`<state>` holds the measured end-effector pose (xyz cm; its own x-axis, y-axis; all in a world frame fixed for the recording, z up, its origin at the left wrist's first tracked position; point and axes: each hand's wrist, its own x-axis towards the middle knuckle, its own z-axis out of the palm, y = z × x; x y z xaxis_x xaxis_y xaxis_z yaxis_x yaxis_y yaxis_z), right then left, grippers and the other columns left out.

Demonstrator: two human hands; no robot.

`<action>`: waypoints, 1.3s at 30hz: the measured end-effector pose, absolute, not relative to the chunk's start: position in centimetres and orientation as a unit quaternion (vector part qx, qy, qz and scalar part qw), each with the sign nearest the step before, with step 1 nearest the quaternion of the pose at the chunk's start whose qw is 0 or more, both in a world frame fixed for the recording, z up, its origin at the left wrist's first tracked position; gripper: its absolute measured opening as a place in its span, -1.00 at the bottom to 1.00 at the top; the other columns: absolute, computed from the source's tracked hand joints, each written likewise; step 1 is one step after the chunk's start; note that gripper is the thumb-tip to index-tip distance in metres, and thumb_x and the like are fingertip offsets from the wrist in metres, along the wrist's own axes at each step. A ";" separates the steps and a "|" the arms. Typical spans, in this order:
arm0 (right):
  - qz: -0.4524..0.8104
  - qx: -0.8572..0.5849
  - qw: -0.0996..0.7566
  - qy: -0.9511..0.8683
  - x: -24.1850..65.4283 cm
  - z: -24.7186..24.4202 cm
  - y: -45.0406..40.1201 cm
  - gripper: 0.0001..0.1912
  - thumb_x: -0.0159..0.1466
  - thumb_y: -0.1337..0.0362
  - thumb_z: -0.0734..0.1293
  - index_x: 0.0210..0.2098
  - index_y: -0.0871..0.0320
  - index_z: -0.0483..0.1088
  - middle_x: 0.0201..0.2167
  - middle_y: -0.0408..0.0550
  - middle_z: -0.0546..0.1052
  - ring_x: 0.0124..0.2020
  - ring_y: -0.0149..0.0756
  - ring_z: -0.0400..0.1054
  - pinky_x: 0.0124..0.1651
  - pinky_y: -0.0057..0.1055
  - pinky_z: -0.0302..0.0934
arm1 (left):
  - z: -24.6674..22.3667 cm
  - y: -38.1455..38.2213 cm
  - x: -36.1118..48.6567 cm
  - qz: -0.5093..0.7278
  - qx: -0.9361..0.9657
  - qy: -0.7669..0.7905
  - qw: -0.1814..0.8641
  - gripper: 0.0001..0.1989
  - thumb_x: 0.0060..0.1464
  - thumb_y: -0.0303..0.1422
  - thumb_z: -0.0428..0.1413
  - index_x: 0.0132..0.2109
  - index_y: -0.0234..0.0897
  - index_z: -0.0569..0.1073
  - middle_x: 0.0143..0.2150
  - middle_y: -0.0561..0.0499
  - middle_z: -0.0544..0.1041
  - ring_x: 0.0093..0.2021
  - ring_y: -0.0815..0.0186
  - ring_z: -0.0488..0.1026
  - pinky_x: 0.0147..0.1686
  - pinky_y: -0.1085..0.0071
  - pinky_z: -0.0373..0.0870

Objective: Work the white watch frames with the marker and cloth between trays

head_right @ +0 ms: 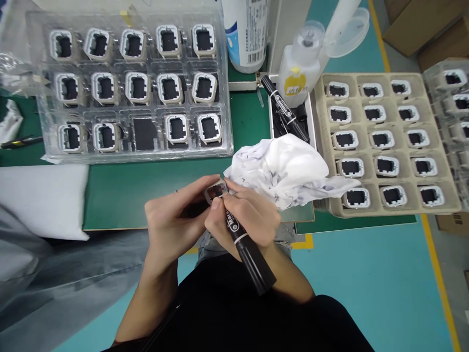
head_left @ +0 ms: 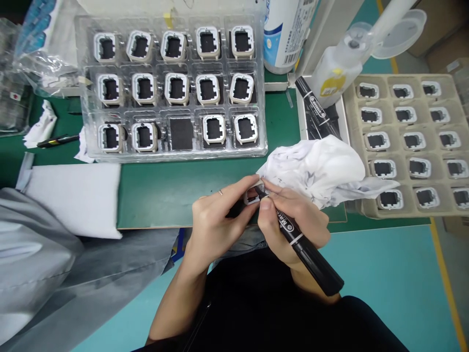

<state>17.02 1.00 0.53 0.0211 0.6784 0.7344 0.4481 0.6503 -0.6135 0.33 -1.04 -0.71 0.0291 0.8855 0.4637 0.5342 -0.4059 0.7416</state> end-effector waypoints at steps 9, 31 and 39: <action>0.118 -0.399 0.590 -0.692 17.4 0.6 1.1 -0.73 0.41 0.54 0.53 -0.05 0.04 0.62 -0.28 -0.12 0.84 -0.23 -0.07 0.88 0.00 -0.14 0.91 | -0.5 -0.8 0.0 0.478 0.671 0.512 0.243 -0.51 0.39 -0.44 0.52 0.39 -0.05 0.79 0.13 0.02 0.91 -0.05 0.20 0.92 0.08 0.41 0.88; 0.100 -0.411 0.584 -0.693 16.9 0.4 1.0 -0.75 0.41 0.52 0.54 -0.10 0.02 0.59 -0.32 -0.19 0.80 -0.26 -0.11 0.86 -0.04 -0.18 0.92 | -0.2 -1.1 0.4 0.459 0.672 0.536 0.226 -0.61 0.46 -0.31 0.48 0.36 -0.05 0.79 0.07 0.00 0.92 -0.15 0.21 0.89 -0.01 0.34 0.90; 0.097 -0.402 0.590 -0.693 17.7 -0.1 0.8 -0.83 0.44 0.42 0.53 -0.08 0.01 0.61 -0.27 -0.14 0.83 -0.14 0.04 0.90 -0.13 -0.13 0.92 | 0.0 -0.7 -0.3 0.465 0.664 0.513 0.283 -0.49 0.37 -0.27 0.58 0.39 -0.09 0.78 0.17 -0.07 0.91 -0.03 0.10 0.93 0.09 0.31 0.91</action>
